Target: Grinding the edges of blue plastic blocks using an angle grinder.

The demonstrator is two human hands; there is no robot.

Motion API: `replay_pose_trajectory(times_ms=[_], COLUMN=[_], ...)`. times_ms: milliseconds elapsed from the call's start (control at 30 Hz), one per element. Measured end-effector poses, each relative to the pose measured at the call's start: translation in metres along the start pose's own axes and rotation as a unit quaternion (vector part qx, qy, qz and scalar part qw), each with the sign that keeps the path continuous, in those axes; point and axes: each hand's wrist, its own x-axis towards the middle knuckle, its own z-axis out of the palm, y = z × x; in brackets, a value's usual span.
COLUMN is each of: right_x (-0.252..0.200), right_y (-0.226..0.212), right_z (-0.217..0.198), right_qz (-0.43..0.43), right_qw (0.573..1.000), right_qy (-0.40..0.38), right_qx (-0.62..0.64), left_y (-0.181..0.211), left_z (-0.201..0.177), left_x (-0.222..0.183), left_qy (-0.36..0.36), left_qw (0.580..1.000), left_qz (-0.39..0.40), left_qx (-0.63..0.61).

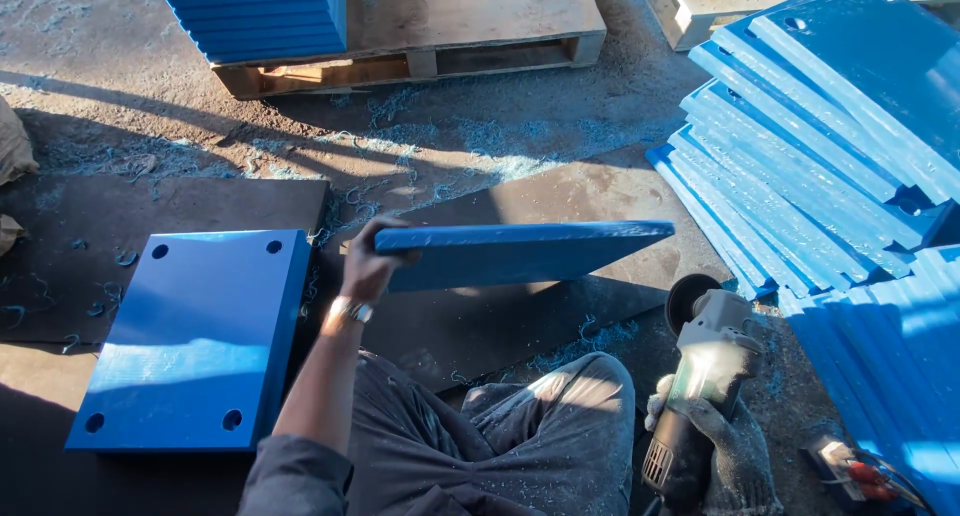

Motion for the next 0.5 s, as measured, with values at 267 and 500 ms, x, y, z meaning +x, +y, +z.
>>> replay_pose_trajectory(times_ms=[267, 500], right_x=[0.075, 0.098], right_y=[-0.084, -0.095], right_z=[0.088, 0.119], right_qz=[0.026, 0.041], right_qw=[1.000, 0.998], right_qy=[0.007, 0.012], right_qx=[-0.014, -0.040], left_y=[-0.060, -0.050], left_z=[-0.039, -0.049], left_x=[-0.059, -0.063], left_qy=[0.073, 0.024], left_qw=[0.989, 0.995], left_qz=[-0.117, -0.065], left_qx=[-0.050, -0.078])
